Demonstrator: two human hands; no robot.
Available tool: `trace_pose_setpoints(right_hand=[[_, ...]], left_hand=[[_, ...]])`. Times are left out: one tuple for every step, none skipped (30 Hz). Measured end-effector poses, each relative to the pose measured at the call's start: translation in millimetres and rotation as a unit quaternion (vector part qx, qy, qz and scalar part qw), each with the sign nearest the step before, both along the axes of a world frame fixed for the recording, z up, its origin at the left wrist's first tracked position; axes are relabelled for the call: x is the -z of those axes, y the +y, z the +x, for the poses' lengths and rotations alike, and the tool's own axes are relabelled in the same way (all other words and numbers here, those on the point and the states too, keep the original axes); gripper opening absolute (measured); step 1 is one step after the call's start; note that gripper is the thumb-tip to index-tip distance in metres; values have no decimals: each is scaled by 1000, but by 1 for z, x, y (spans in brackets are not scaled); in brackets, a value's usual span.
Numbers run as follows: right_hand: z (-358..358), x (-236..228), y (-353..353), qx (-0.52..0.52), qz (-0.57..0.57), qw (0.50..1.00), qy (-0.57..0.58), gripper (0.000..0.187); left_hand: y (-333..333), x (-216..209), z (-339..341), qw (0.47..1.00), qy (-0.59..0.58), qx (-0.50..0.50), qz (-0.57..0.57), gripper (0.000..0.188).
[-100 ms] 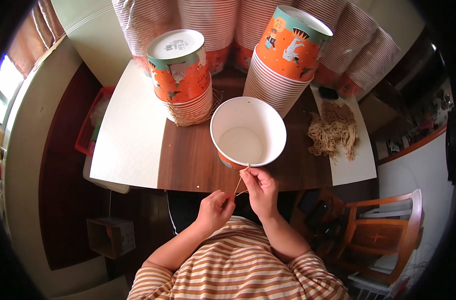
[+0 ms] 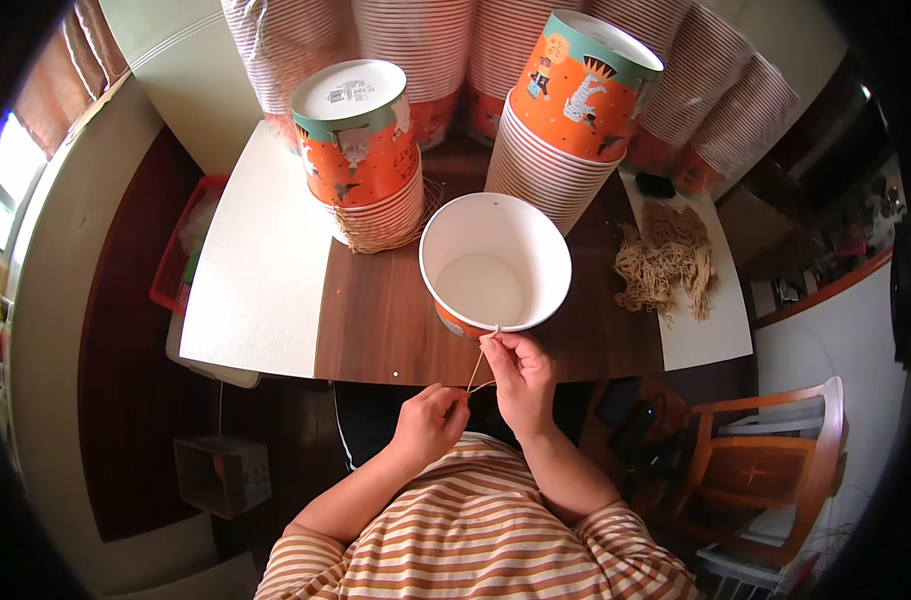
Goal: Tying elastic strings around paper cups for packaging or assembly.
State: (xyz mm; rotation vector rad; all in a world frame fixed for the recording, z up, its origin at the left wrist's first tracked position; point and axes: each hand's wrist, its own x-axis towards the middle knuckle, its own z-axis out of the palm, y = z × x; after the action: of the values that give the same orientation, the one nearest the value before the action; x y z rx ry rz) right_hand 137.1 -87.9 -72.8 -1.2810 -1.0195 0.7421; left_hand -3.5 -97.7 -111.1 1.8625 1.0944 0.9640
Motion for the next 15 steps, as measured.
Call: trace_pose_setpoints(right_hand=[[-1, 1, 1, 1, 0, 1000, 0, 13], [-1, 2, 2, 9, 5, 1000, -13, 12], [-1, 3, 2, 17, 9, 1000, -25, 11], [-1, 2, 3, 18, 10, 999, -26, 11], [-1, 0, 3, 27, 16, 999, -44, 11], [-2, -2, 4, 36, 22, 997, -62, 11], [-2, -4, 4, 36, 22, 997, -62, 11], [-3, -6, 4, 46, 21, 996, -72, 11], [-3, -8, 4, 55, 20, 995, -81, 11], [-5, -11, 5, 55, 20, 995, -82, 11], [-6, -13, 6, 74, 37, 992, -99, 11], [-7, -15, 7, 92, 54, 987, -116, 11], [-6, -14, 7, 92, 55, 987, -117, 11], [-5, -12, 8, 101, 54, 983, -145, 10], [-4, -10, 9, 110, 52, 977, -173, 10]], left_hand=[[-1, 1, 0, 1000, 0, 1, 0, 8], [-2, 2, -1, 1000, 13, 5, 9, 8], [-2, 4, -1, 999, 25, 9, 19, 9], [-3, 5, -1, 999, 25, 11, 19, 9], [-4, 6, -1, 999, 28, 12, 16, 9], [-4, 7, -2, 999, 31, 14, 12, 10], [-3, 8, -2, 999, 30, 15, 12, 10], [-3, 9, -3, 999, 34, 18, 17, 10], [-2, 9, -3, 999, 38, 21, 21, 10], [-3, 11, -3, 999, 38, 22, 21, 10], [-5, 12, -2, 999, 35, 21, 19, 10], [-5, 13, -2, 999, 33, 21, 17, 10], [-5, 14, -2, 999, 32, 21, 18, 10], [-4, 14, -2, 999, 30, 25, 21, 10], [-4, 14, -1, 999, 27, 29, 24, 10]])
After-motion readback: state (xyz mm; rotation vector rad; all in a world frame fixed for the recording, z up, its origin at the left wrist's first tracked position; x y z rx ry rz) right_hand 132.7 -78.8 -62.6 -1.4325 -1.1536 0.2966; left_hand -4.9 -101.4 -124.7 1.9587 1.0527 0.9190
